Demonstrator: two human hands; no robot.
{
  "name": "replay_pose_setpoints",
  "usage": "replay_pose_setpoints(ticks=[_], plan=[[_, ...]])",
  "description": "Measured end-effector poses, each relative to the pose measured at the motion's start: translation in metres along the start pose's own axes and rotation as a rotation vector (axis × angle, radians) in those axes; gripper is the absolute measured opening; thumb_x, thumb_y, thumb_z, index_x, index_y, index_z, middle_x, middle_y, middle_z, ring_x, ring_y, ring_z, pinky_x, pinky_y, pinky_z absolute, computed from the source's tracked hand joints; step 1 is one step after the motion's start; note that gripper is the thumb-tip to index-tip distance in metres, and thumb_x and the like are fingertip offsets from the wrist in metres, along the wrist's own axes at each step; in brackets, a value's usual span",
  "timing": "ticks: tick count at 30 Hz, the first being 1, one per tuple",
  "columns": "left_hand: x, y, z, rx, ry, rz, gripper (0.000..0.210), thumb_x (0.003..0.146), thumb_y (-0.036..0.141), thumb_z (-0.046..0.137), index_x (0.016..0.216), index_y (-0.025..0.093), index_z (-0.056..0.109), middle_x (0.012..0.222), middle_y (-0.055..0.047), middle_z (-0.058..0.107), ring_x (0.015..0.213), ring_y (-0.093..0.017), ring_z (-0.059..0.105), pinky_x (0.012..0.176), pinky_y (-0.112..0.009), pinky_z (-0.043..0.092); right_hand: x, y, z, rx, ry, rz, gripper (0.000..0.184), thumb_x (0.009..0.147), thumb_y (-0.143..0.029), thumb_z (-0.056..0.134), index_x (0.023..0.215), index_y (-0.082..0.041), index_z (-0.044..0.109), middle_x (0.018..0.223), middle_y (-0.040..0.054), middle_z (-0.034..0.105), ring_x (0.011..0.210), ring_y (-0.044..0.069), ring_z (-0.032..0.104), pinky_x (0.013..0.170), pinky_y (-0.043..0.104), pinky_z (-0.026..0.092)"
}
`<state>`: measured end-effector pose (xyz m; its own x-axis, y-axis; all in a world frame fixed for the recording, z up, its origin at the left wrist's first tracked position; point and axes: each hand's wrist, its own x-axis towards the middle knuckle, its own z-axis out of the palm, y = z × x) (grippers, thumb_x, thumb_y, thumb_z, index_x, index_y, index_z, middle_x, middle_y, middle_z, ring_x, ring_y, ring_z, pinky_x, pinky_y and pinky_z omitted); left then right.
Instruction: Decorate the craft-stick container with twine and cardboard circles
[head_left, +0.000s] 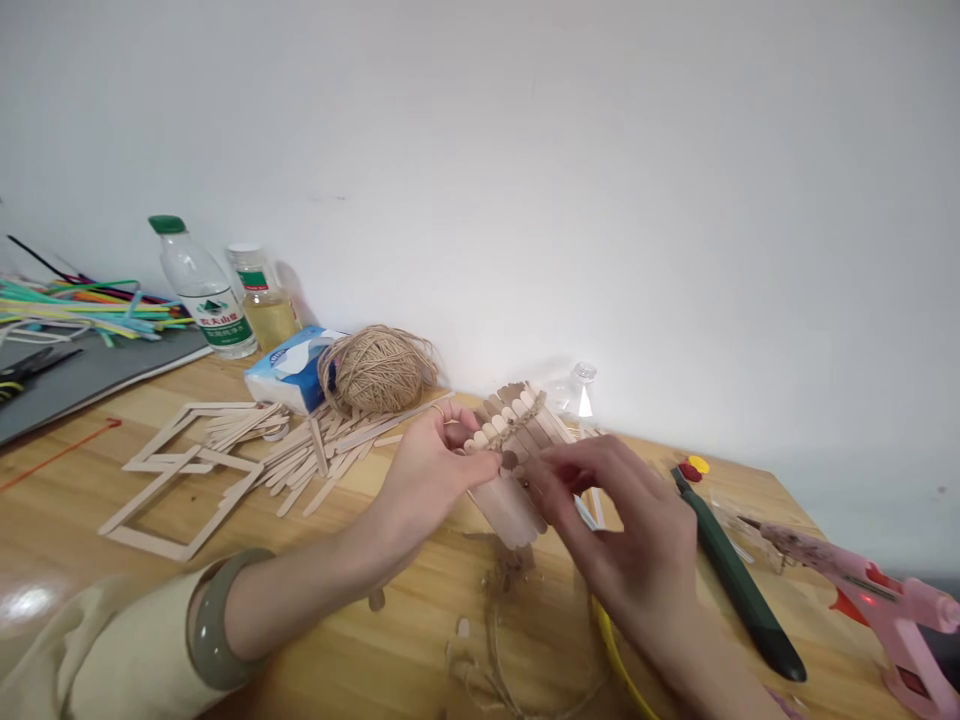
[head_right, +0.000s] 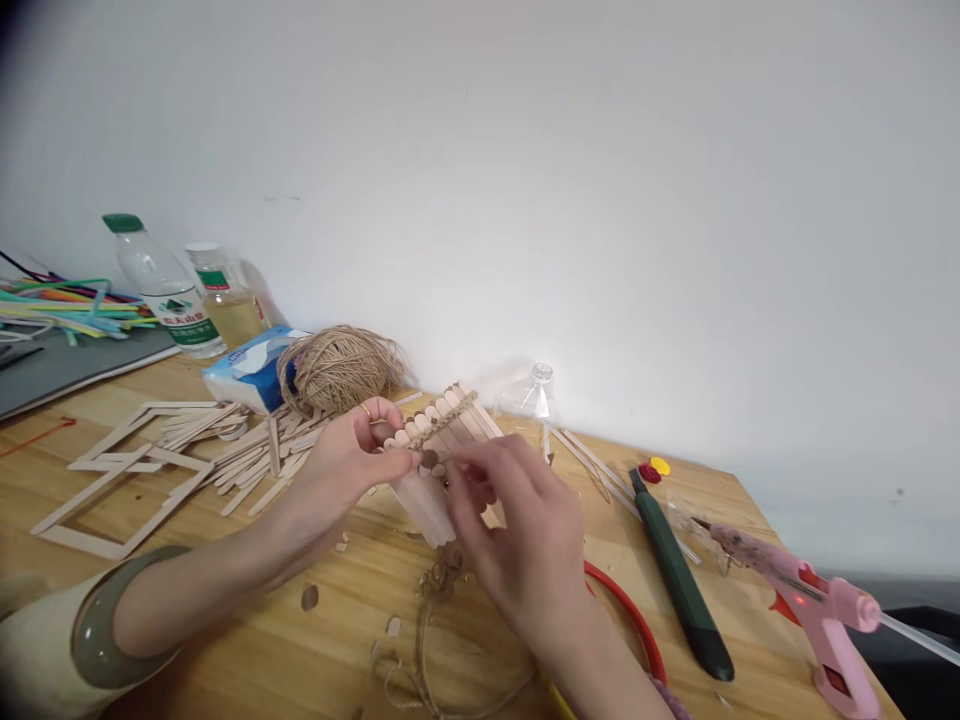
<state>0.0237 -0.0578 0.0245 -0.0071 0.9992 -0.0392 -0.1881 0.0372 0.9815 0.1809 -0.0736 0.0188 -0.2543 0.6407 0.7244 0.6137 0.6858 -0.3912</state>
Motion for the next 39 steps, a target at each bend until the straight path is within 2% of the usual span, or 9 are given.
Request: replay_pose_setpoints(ticks=[2,4,9,14,20,30,39], plan=[[-0.001,0.001,-0.001,-0.016,-0.029,-0.019,0.023,0.055,0.012,0.059,0.069,0.02,0.042,0.059,0.009,0.045,0.053,-0.006,0.041,0.052,-0.019,0.032,-0.004,0.003,0.0,-0.142,-0.014,-0.235,0.018,0.08,-0.005,0.058,0.093,-0.018,0.059,0.074,0.0027,0.059,0.063,0.013,0.054,0.054,0.024,0.045],[-0.002,0.003,-0.001,-0.015,-0.053,-0.039,0.023,0.055,0.013,0.059,0.068,0.02,0.041,0.06,0.009,0.045,0.054,-0.006,0.041,0.052,-0.02,0.032,-0.008,0.007,0.001,-0.264,-0.034,-0.369,0.025,0.079,-0.004,0.06,0.1,-0.017,0.058,0.075,0.0038,0.059,0.064,0.014,0.053,0.053,0.025,0.043],[-0.001,0.005,-0.002,0.02,-0.051,-0.06,0.025,0.054,0.014,0.062,0.067,0.019,0.043,0.061,0.008,0.045,0.056,-0.007,0.041,0.054,-0.021,0.032,-0.011,0.012,0.002,-0.317,-0.057,-0.432,0.027,0.079,-0.005,0.06,0.104,-0.014,0.057,0.077,0.0059,0.058,0.066,0.016,0.05,0.056,0.028,0.045],[-0.001,0.006,-0.007,-0.019,-0.155,-0.064,0.023,0.056,0.015,0.063,0.066,0.018,0.043,0.06,0.007,0.045,0.058,-0.007,0.042,0.056,-0.02,0.033,-0.008,0.013,0.001,-0.291,-0.037,-0.497,0.02,0.081,-0.003,0.057,0.1,-0.01,0.059,0.077,0.0067,0.057,0.068,0.016,0.049,0.059,0.029,0.047],[0.0,0.005,-0.008,-0.072,-0.186,-0.079,0.025,0.056,0.013,0.067,0.066,0.017,0.044,0.059,0.008,0.044,0.056,-0.005,0.04,0.055,-0.018,0.033,-0.005,0.011,0.002,-0.254,-0.024,-0.537,0.017,0.079,-0.001,0.058,0.095,-0.006,0.061,0.075,0.0086,0.059,0.067,0.017,0.049,0.057,0.03,0.048],[-0.001,0.007,-0.009,-0.062,-0.199,-0.105,0.024,0.057,0.012,0.067,0.067,0.017,0.046,0.059,0.008,0.048,0.056,-0.005,0.045,0.055,-0.018,0.034,-0.006,0.013,0.003,-0.222,-0.012,-0.553,0.017,0.078,-0.001,0.06,0.094,-0.006,0.061,0.075,0.0081,0.06,0.068,0.017,0.051,0.057,0.03,0.049],[0.002,0.005,-0.011,-0.036,-0.181,-0.1,0.026,0.057,0.014,0.067,0.072,0.018,0.046,0.064,0.007,0.047,0.059,-0.007,0.045,0.058,-0.02,0.034,-0.006,0.004,0.005,-0.124,0.046,-0.385,0.02,0.078,0.0,0.061,0.094,-0.011,0.06,0.078,0.0042,0.055,0.068,0.013,0.052,0.056,0.026,0.048]])
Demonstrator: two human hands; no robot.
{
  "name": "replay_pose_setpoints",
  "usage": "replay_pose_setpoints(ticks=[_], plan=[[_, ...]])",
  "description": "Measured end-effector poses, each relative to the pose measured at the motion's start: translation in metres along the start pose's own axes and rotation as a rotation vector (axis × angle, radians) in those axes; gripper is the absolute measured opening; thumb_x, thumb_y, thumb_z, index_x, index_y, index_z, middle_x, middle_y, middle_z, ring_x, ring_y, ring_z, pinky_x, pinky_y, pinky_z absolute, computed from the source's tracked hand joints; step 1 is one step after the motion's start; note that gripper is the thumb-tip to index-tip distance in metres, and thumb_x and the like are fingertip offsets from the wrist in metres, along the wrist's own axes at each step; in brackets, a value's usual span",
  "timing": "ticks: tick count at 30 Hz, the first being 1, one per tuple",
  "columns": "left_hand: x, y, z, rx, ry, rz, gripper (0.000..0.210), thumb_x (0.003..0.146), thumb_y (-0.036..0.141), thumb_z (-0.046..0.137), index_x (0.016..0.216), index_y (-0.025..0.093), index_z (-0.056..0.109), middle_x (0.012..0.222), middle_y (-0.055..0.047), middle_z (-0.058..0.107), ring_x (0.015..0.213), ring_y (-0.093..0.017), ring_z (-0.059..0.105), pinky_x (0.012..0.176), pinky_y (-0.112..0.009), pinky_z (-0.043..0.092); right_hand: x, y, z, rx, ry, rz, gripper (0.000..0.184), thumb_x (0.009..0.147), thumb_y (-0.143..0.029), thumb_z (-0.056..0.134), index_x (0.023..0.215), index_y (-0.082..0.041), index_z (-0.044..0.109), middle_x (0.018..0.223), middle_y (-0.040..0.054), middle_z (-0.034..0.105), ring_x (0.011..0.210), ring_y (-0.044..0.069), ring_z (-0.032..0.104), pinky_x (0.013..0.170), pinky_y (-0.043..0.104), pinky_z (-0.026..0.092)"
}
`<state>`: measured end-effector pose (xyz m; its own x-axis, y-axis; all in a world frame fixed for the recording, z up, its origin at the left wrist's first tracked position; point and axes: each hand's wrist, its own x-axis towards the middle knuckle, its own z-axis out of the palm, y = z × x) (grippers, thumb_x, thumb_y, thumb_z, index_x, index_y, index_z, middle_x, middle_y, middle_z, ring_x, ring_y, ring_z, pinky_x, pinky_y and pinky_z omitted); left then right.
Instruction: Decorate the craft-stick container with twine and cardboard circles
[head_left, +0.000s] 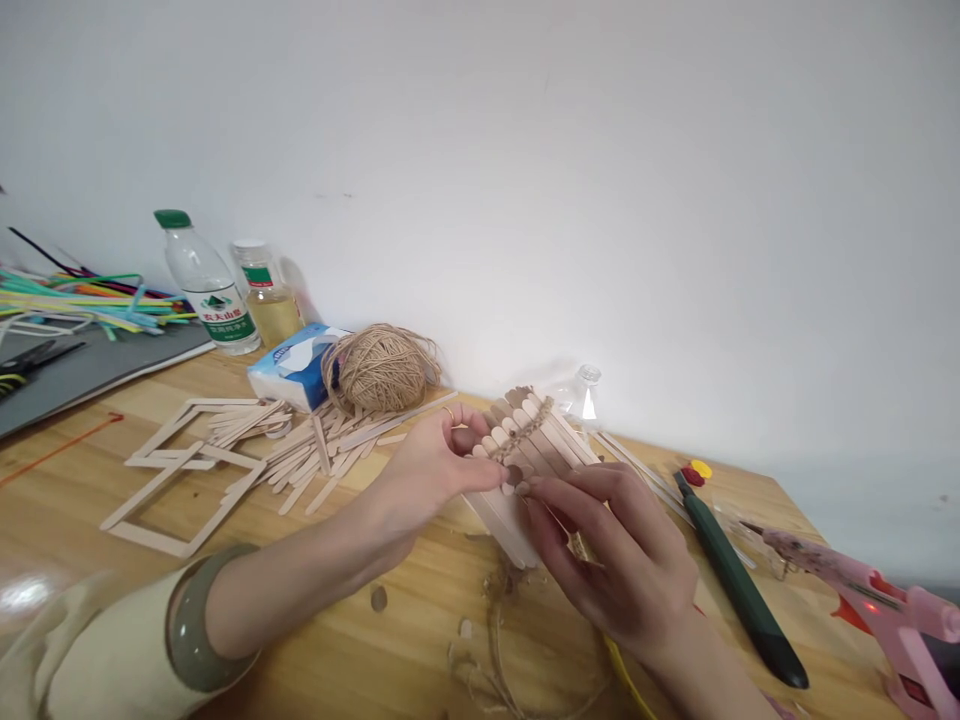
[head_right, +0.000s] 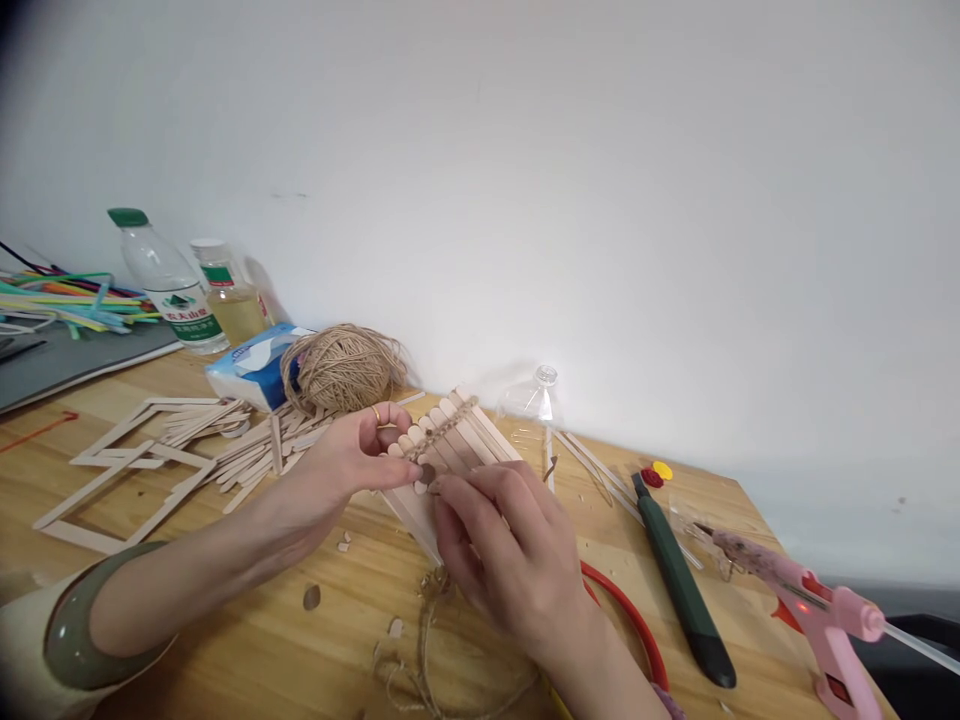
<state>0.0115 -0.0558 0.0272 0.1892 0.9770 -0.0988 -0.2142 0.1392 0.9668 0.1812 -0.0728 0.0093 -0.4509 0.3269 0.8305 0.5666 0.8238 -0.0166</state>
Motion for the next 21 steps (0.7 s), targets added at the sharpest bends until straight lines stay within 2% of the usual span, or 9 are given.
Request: replay_pose_setpoints(ticks=[4,8,13,21], plan=[[-0.0006,-0.001,-0.0004,-0.015,-0.002,-0.008,0.027,0.058,0.013,0.066,0.073,0.019,0.046,0.066,0.006,0.049,0.063,-0.008,0.047,0.061,-0.021,0.035,-0.0018,0.0021,0.0022,-0.009,-0.022,-0.027,0.023,0.078,-0.001,0.062,0.099,-0.009,0.062,0.08,0.0046,0.052,0.07,0.013,0.049,0.057,0.027,0.046],[-0.0008,-0.0013,-0.0009,0.013,-0.001,0.011,0.024,0.057,0.013,0.067,0.069,0.018,0.047,0.064,0.007,0.046,0.061,-0.007,0.043,0.059,-0.021,0.033,-0.0039,0.006,0.0023,-0.027,-0.022,-0.069,0.018,0.077,-0.001,0.063,0.094,-0.009,0.063,0.081,0.0052,0.052,0.071,0.014,0.048,0.058,0.028,0.045],[-0.0012,0.0011,-0.0007,0.0,-0.038,-0.027,0.026,0.057,0.016,0.066,0.08,0.016,0.054,0.076,0.001,0.057,0.072,-0.013,0.051,0.069,-0.027,0.038,-0.0051,0.0074,0.0029,-0.026,-0.002,-0.103,0.018,0.076,0.0,0.063,0.093,-0.008,0.064,0.082,0.0057,0.053,0.074,0.015,0.05,0.06,0.029,0.046],[-0.0013,0.0007,-0.001,-0.008,-0.049,-0.038,0.024,0.057,0.014,0.065,0.079,0.017,0.054,0.073,0.002,0.054,0.074,-0.015,0.053,0.072,-0.029,0.039,-0.0059,0.0058,0.0039,-0.028,-0.013,-0.055,0.024,0.078,-0.002,0.062,0.101,-0.009,0.062,0.081,0.0052,0.053,0.071,0.015,0.051,0.06,0.028,0.047]])
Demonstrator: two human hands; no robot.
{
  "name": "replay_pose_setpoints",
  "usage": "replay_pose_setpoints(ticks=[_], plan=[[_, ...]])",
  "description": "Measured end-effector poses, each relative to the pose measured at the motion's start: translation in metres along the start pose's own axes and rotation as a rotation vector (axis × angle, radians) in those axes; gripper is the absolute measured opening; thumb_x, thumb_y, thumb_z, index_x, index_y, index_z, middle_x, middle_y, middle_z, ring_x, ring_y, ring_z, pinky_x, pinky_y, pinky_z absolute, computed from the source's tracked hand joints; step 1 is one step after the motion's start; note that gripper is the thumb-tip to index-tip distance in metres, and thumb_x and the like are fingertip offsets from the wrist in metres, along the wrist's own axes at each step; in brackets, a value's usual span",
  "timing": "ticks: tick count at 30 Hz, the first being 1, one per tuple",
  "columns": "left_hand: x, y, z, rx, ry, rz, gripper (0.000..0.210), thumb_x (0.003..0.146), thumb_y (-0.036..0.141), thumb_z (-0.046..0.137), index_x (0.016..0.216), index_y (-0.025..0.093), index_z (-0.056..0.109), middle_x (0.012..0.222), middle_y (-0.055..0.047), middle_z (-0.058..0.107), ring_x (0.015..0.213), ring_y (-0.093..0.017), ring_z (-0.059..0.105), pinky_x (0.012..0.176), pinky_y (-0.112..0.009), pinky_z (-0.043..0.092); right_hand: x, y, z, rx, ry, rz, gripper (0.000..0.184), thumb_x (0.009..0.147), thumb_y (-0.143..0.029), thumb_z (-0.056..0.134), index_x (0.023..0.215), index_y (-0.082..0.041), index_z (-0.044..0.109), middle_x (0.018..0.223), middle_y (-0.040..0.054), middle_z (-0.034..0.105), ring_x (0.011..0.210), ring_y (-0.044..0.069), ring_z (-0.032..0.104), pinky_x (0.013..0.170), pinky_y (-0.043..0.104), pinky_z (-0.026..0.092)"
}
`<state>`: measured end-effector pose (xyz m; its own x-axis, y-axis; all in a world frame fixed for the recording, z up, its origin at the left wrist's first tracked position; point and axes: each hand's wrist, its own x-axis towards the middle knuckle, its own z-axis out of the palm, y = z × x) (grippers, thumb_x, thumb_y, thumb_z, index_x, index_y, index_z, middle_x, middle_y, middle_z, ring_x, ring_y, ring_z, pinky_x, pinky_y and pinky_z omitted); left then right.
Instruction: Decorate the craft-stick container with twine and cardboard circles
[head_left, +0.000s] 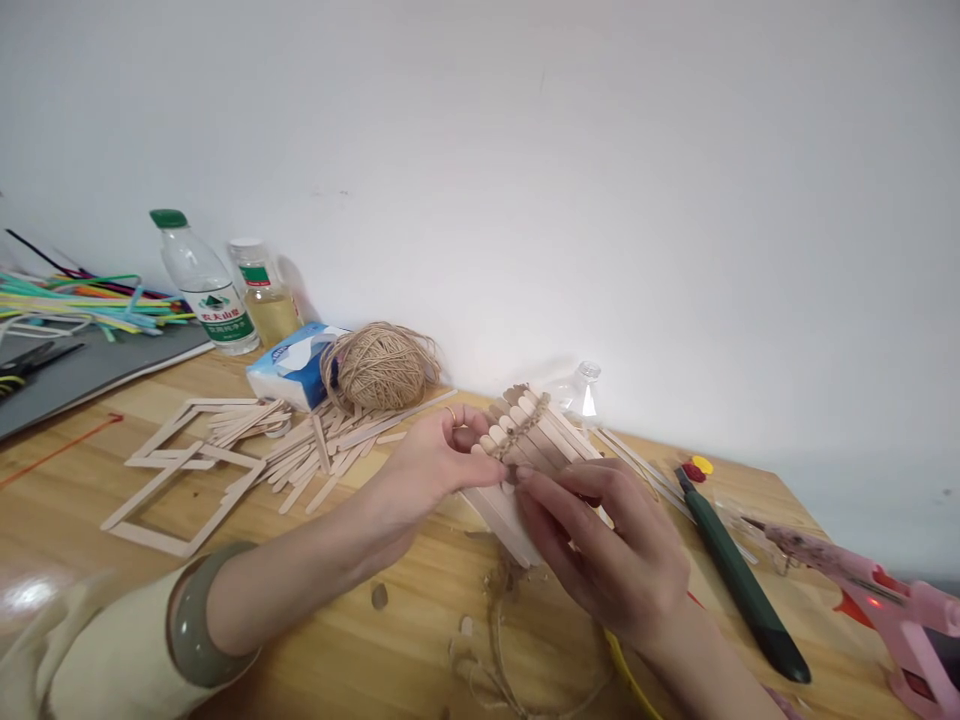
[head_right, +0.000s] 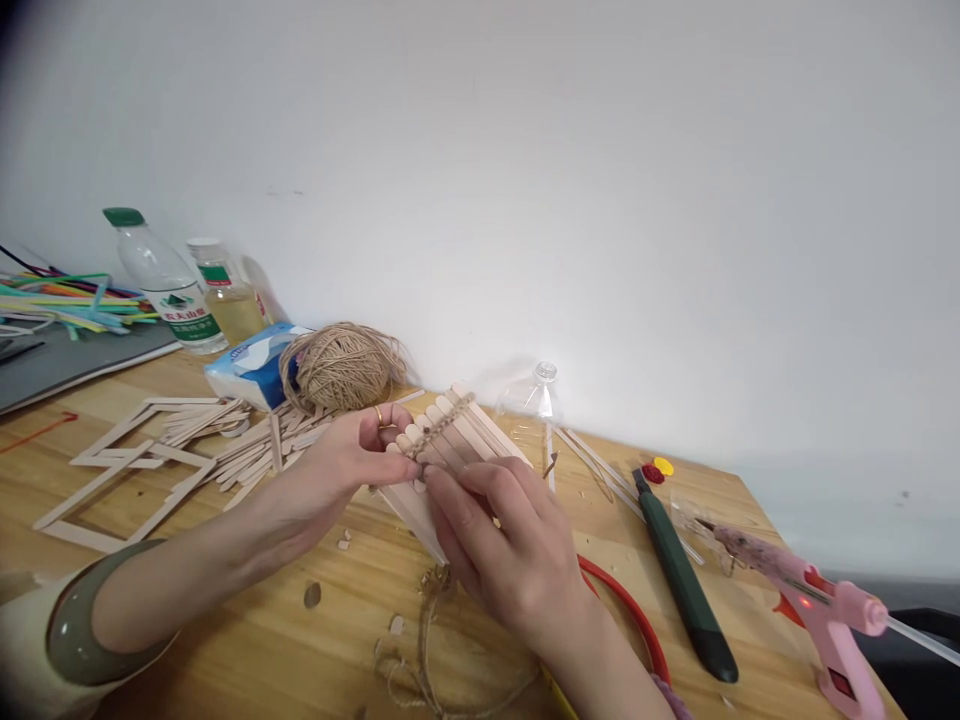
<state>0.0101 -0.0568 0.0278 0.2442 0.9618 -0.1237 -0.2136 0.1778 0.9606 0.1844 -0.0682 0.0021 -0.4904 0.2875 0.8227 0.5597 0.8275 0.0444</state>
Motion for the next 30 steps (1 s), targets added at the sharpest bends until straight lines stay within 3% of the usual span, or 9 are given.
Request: replay_pose_setpoints(ticks=[30], plan=[[-0.0019,0.0039,-0.003,0.027,-0.047,0.02,0.023,0.06,0.015,0.06,0.083,0.017,0.057,0.081,-0.001,0.058,0.076,-0.014,0.052,0.071,-0.028,0.037,0.0047,-0.002,-0.0065,-0.074,-0.026,-0.065,0.02,0.078,-0.002,0.062,0.097,-0.01,0.063,0.08,0.0056,0.055,0.073,0.016,0.051,0.061,0.03,0.049]])
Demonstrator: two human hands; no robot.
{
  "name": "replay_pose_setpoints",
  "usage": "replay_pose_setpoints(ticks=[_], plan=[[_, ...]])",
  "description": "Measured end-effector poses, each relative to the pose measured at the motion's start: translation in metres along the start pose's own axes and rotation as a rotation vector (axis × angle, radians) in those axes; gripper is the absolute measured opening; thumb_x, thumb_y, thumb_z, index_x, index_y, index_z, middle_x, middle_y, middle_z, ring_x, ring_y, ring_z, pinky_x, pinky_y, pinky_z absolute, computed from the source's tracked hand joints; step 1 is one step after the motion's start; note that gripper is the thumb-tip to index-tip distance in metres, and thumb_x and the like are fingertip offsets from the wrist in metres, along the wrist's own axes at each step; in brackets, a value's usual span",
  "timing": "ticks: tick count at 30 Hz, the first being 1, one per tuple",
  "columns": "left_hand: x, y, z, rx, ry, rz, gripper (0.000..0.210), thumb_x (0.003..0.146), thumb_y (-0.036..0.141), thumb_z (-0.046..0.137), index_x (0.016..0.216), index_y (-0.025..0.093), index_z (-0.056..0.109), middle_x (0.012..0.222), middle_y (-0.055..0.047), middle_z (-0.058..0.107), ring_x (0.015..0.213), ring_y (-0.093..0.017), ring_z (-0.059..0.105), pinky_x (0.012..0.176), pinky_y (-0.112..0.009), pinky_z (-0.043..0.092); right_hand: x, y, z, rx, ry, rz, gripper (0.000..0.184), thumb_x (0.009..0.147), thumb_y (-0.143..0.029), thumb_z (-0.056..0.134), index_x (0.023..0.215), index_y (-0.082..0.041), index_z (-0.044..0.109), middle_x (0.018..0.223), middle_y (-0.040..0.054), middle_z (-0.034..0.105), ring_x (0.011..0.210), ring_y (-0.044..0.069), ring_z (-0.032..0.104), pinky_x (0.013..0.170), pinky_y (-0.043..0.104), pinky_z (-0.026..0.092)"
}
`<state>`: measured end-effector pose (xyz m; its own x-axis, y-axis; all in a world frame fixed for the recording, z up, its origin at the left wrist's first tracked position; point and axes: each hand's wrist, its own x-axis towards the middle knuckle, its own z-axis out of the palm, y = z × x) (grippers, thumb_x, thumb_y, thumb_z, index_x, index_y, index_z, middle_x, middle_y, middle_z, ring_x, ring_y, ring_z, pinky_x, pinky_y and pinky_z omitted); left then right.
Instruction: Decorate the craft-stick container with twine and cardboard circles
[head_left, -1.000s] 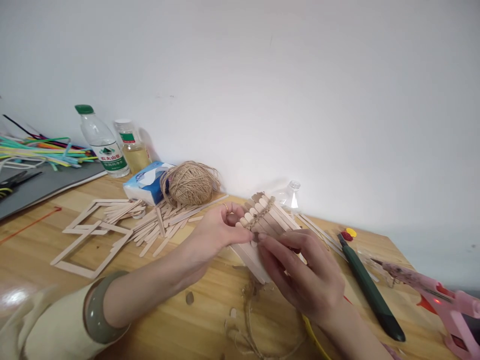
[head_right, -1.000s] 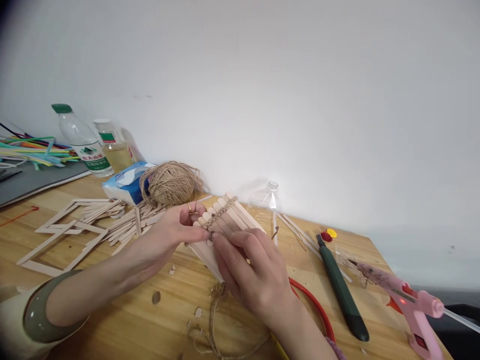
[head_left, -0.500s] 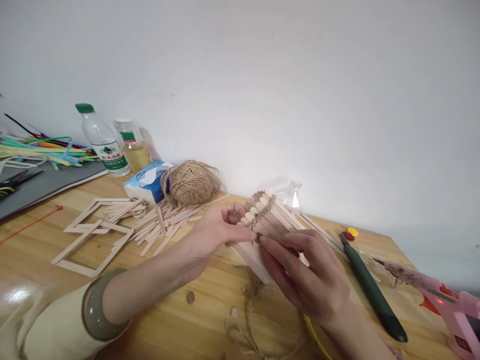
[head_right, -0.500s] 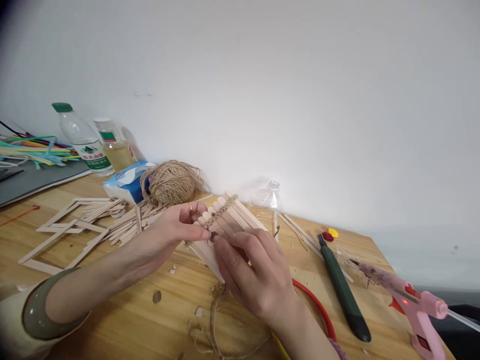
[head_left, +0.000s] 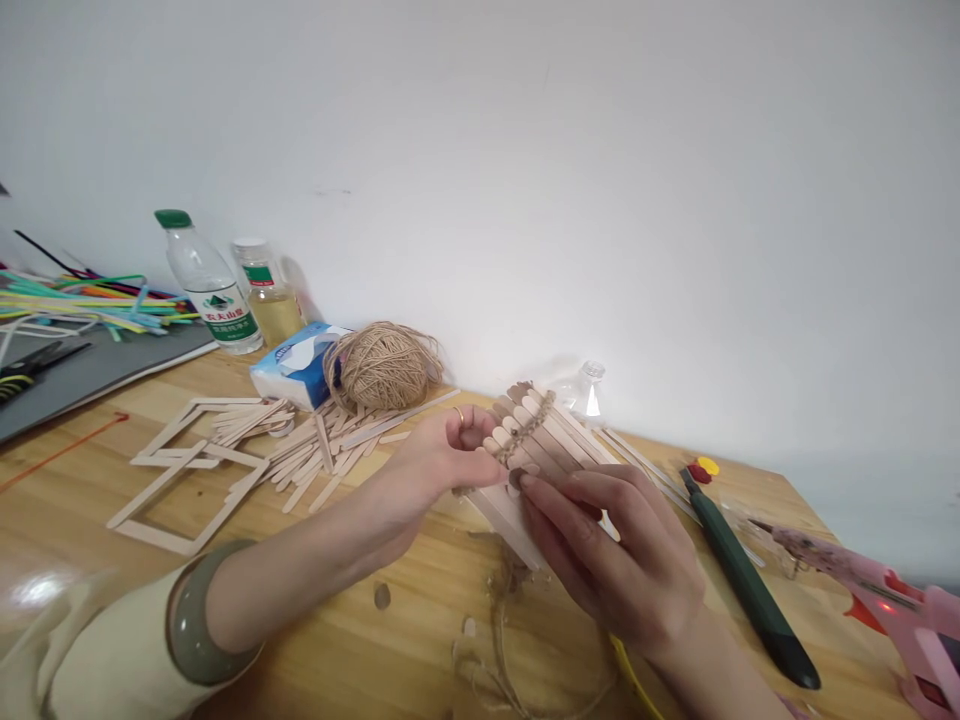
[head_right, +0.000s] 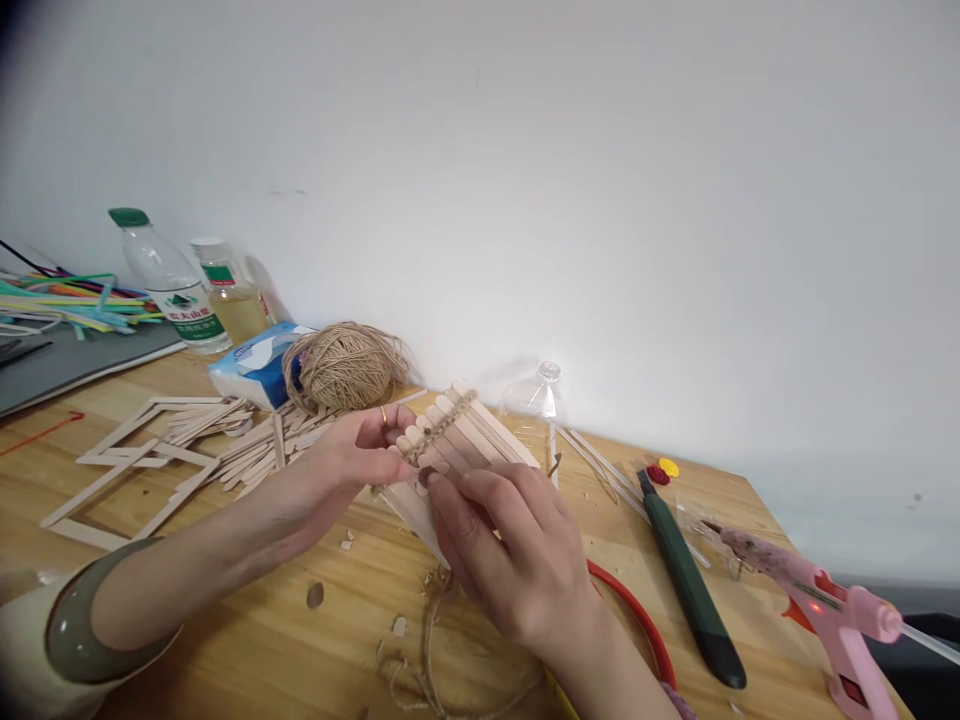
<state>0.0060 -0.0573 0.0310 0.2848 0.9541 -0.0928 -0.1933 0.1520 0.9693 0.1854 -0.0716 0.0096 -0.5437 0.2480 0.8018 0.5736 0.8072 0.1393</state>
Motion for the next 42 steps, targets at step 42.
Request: replay_pose_setpoints(ticks=[42], plan=[[0.025,-0.029,-0.002,0.338,0.087,0.117,0.025,0.057,0.012,0.062,0.07,0.019,0.042,0.065,0.006,0.047,0.06,-0.01,0.042,0.056,-0.022,0.032,-0.034,0.01,-0.023,0.145,-0.104,0.525,0.014,0.085,-0.012,0.055,0.094,-0.019,0.063,0.082,0.0041,0.056,0.07,0.016,0.056,0.056,0.028,0.047]])
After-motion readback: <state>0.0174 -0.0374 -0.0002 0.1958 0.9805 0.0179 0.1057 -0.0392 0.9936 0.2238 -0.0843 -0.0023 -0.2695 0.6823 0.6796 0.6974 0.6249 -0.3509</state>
